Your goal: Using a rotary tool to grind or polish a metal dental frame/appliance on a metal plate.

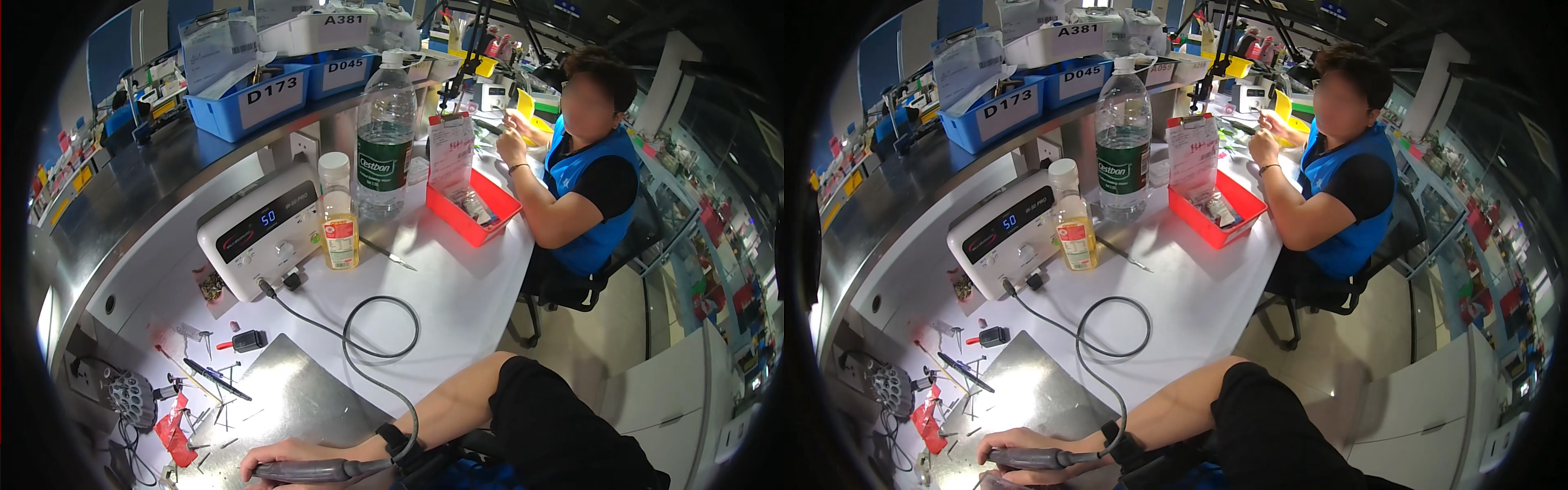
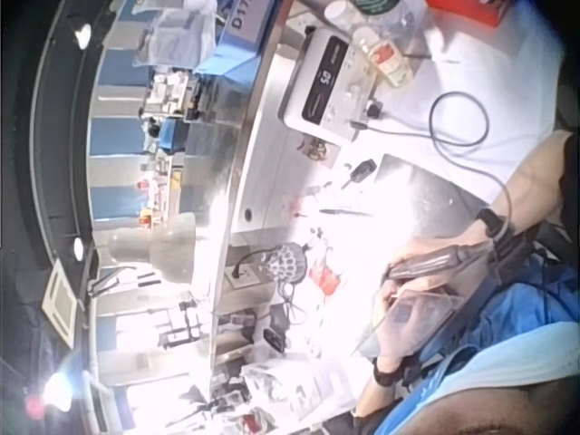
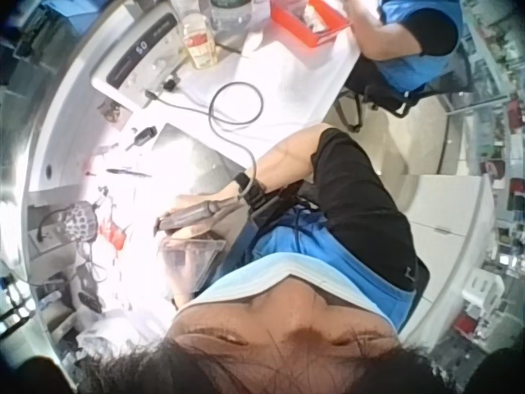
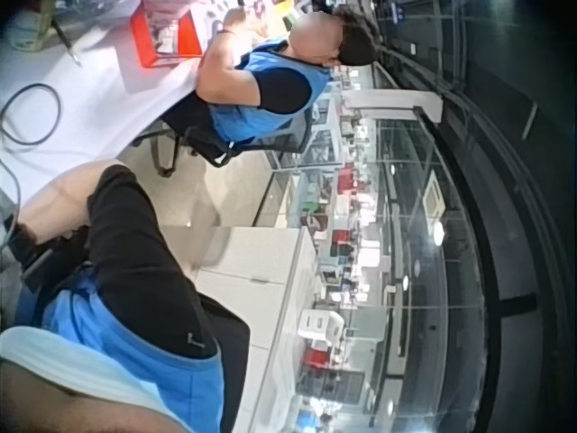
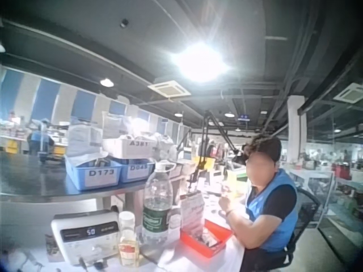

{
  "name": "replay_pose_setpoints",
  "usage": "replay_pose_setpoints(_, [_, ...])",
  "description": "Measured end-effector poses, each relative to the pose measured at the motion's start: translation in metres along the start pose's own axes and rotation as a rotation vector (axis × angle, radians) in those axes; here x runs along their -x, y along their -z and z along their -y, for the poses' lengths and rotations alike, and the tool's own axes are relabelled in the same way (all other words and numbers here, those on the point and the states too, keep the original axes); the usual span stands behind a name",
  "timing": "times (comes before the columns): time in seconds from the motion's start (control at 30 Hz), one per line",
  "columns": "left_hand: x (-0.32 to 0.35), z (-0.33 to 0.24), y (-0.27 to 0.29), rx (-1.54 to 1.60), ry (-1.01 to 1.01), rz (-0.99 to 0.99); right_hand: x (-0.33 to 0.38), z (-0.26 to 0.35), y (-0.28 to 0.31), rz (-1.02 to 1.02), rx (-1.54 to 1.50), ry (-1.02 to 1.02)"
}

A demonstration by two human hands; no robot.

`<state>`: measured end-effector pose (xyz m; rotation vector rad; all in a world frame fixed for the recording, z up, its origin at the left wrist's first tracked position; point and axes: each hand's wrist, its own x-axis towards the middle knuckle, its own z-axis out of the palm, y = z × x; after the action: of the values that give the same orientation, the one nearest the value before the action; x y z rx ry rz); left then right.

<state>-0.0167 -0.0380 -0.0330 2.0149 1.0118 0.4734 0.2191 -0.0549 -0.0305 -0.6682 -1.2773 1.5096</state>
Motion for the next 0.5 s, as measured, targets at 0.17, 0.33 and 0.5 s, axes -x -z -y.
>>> replay_pose_setpoints(0.17, [0.001,0.004,-0.002,0.008,0.005,-0.003,0.001,-0.004,0.001,0.000,-0.012,0.053])
replay_pose_setpoints(0.33, [0.002,0.011,-0.001,0.032,0.066,0.047,0.000,-0.007,0.001,0.016,0.080,0.075])
replay_pose_setpoints(0.5, [0.003,0.016,-0.002,0.044,0.084,0.053,0.003,-0.021,0.006,0.061,0.244,0.219])
